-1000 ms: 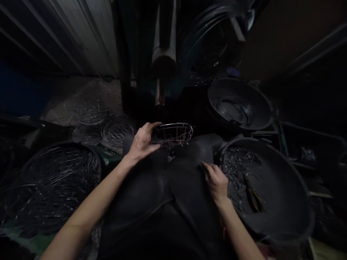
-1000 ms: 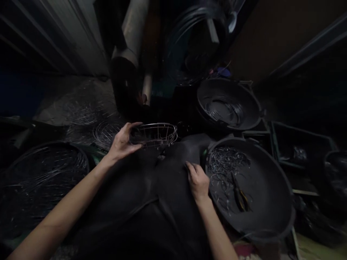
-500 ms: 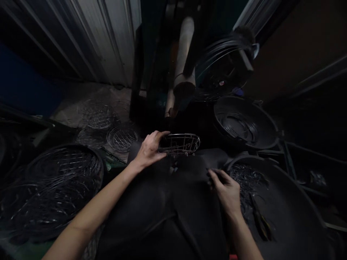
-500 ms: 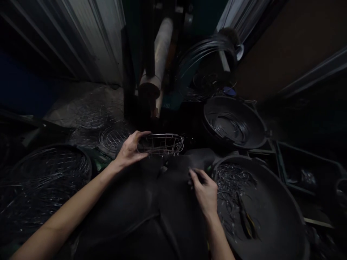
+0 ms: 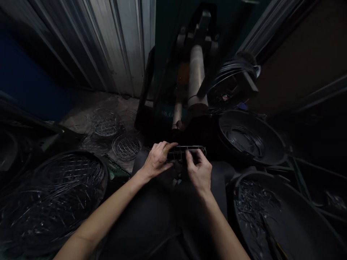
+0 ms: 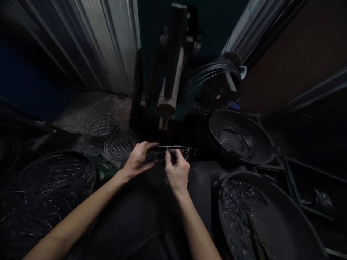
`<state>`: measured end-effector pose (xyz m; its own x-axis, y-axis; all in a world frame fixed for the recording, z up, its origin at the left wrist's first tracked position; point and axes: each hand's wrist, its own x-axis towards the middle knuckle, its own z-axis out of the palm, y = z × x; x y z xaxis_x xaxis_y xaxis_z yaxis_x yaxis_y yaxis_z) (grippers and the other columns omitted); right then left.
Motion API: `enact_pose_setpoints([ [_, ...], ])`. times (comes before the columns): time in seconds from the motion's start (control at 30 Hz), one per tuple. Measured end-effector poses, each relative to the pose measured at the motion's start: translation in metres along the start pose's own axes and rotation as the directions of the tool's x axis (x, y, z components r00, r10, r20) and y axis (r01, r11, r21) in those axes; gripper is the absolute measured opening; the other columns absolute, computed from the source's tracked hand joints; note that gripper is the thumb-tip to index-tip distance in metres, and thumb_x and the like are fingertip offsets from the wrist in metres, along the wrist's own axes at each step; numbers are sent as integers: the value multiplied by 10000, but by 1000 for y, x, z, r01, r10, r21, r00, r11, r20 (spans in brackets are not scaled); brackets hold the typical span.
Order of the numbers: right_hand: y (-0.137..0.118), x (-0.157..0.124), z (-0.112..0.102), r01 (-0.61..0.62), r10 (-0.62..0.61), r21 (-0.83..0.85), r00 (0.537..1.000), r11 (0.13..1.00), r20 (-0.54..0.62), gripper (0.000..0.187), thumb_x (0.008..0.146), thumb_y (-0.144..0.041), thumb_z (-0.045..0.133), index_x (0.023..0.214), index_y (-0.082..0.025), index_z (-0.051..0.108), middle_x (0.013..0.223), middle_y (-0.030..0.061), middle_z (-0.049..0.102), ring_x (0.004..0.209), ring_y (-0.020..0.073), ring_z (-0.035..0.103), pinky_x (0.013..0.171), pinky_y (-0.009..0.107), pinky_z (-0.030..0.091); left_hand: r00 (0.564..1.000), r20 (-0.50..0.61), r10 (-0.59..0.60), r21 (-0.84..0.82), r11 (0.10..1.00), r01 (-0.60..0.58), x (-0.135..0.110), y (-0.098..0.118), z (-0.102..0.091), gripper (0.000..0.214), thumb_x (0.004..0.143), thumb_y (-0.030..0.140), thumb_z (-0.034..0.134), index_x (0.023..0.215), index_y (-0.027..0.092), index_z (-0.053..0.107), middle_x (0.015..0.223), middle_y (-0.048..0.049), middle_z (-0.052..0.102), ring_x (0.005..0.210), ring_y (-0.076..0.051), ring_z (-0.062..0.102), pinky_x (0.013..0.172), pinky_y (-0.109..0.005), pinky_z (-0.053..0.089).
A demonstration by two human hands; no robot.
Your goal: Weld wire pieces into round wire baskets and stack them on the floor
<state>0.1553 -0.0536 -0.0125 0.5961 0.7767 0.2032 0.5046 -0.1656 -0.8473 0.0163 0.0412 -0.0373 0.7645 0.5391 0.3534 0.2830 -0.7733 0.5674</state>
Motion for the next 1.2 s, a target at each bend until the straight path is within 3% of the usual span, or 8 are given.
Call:
enact_pose_setpoints([
  [0.23,-6,8,4,21,-20,-54,1000,998,11,268,851,-427,529,796,-181,620,662,-10,618,553,115,527,554,215,408,994,-105,-15,-22,1000,13,1,-8,0,589,741,207,626,1278,198,383,1058,-72,540,967,-236,528,815,-361,397],
  [0.4,-4,12,7,-11,11,-23,1000,1000,24,277,833,-445,558,802,-180,633,712,1,655,598,127,564,593,222,431,995,-100,12,-12,1000,-13,2,-10,-4,593,758,233,619,1296,210,371,1067,-74,542,964,-238,527,819,-370,392],
  [0.57,-2,16,15,19,-17,31,998,999,-57,270,819,-452,580,813,-184,614,734,18,660,652,154,596,622,241,458,996,-92,-14,-22,1000,13,3,-12,-4,594,755,250,618,1295,210,374,1061,-79,544,962,-244,528,814,-376,397],
  [1.2,-3,36,20,32,-26,62,996,998,-91,275,808,-454,601,815,-181,632,738,18,656,660,150,597,636,235,460,986,-161,41,-16,999,-44,27,-24,-5,591,723,160,640,1255,186,383,1046,-72,535,951,-229,527,813,-356,397],
])
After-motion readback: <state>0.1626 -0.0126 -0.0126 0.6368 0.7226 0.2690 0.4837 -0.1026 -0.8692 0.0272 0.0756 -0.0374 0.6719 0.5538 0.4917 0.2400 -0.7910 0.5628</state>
